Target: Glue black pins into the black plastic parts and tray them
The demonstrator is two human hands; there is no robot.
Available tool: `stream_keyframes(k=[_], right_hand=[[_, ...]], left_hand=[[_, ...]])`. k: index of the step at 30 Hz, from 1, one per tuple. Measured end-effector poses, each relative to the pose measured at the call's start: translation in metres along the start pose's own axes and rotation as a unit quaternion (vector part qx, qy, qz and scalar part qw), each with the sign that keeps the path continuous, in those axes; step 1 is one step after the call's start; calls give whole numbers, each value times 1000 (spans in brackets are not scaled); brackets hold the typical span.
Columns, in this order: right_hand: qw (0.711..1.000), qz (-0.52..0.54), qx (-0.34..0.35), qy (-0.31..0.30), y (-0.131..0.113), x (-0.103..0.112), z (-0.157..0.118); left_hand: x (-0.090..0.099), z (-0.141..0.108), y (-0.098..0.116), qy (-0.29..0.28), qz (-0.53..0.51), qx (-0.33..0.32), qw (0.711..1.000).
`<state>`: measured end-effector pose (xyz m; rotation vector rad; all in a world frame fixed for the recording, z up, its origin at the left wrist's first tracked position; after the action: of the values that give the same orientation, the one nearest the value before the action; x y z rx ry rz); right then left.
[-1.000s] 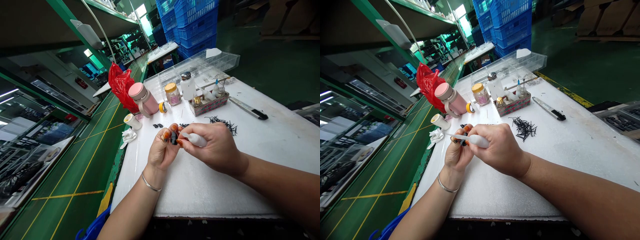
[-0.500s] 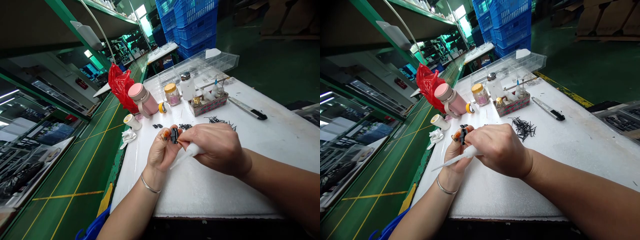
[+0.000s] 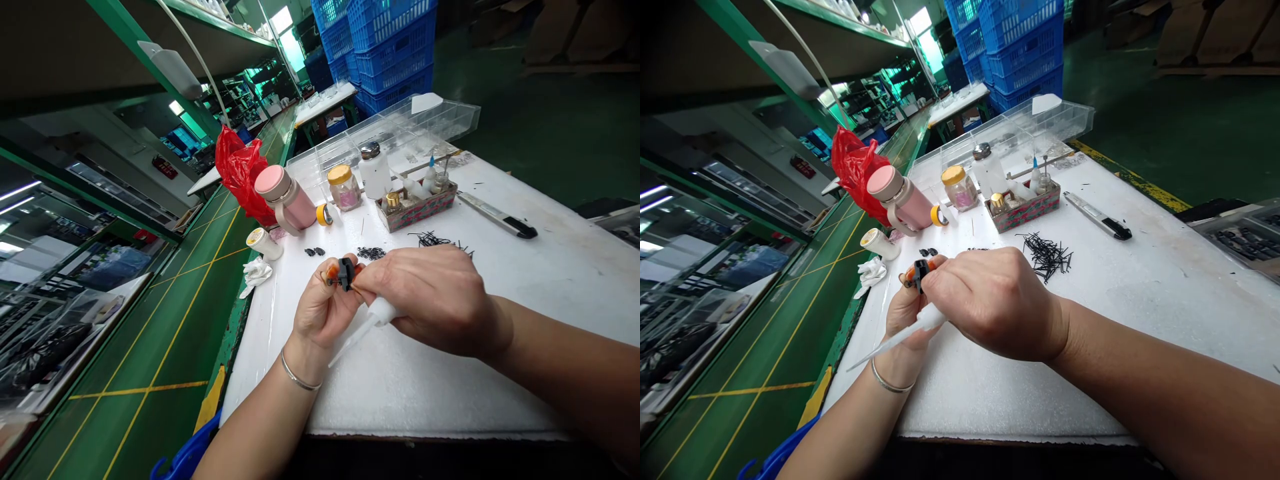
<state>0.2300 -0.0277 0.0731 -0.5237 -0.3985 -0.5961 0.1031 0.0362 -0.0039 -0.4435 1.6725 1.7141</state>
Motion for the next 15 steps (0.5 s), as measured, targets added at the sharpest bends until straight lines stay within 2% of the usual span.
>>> stream_keyframes(k=[6,15], right_hand=[[1000,7,1,6,-1,0,1],[1000,12,-16,7,0,0,2]], left_hand=[[-5,0,0,-26,-24,5,999],[-2,0,-1,-9,-14,14,1000]])
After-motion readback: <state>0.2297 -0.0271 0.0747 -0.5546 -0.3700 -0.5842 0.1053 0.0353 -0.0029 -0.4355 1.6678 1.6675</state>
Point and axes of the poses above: each hand's wrist, its own z-axis towards the middle knuckle, its own x-axis out of the back of the hand, y = z × x, the point moved 6 cm from there along z, towards the middle knuckle, and after that the axes turned 14 degrees about -x, right-handed, at the moved point
